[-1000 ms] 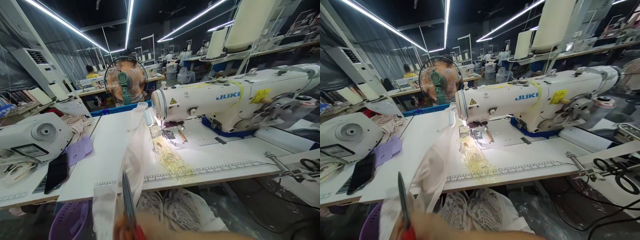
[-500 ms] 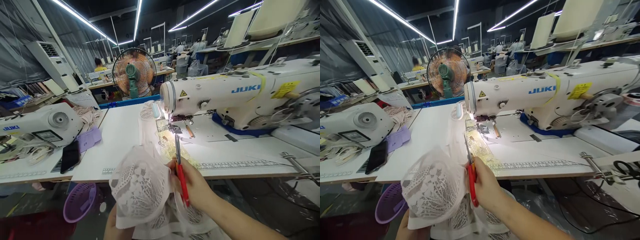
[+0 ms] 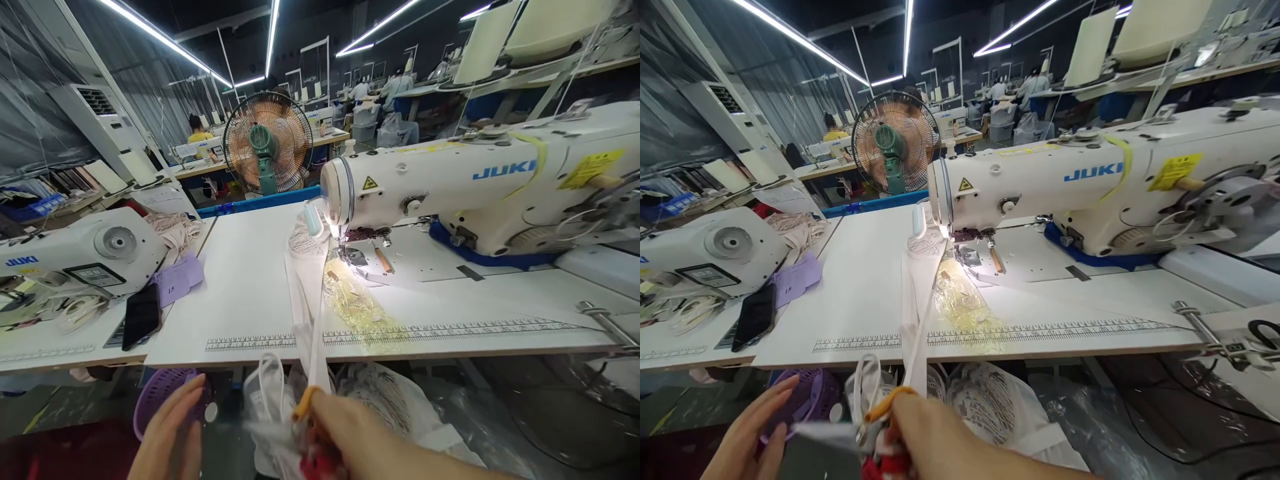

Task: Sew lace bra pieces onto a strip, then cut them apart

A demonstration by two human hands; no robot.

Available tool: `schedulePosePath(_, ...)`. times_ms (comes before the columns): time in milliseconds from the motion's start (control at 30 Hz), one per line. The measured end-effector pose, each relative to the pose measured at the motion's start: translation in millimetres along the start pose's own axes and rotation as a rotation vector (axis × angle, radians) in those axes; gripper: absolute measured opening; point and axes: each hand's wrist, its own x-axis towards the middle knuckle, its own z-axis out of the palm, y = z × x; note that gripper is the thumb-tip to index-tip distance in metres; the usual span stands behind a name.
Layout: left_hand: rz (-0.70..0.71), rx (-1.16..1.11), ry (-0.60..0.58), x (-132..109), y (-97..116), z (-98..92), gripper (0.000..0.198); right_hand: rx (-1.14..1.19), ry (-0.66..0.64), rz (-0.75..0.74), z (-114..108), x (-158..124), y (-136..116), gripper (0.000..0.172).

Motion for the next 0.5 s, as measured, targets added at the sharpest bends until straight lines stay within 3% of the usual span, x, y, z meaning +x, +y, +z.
schedulePosePath(100, 0.195, 0.109, -0.298, 6.4, -3.6, 18.3, 0.011, -0.046, -0.182, 0.078, 20.2, 3.1, -6.3, 0.02)
schedulePosePath(200, 0.135, 0.208, -0.493, 8.5, -16.3, 47.5, 0.013, -0.054, -0.282, 0.13, 18.7, 4.7, -8.2, 0.018)
schedulePosePath(267, 0.097, 0.219, -0.489, 6.8, -26.0, 58.5, 0.024, -0.065, -0.31, 0.102, 8.3, 1.3, -7.9, 0.015)
schedulePosePath(333, 0.102, 0.188, -0.415, 3.9, -32.5, 59.6, 0.031, -0.129, -0.297, 0.02, -4.3, -4.8, -7.8, 0.014)
schedulePosePath(500, 0.09, 0.167, -0.305, -6.9, -22.7, 37.4, 0.031, -0.354, -0.275, -0.12, -34.9, -6.8, -8.3, 0.016)
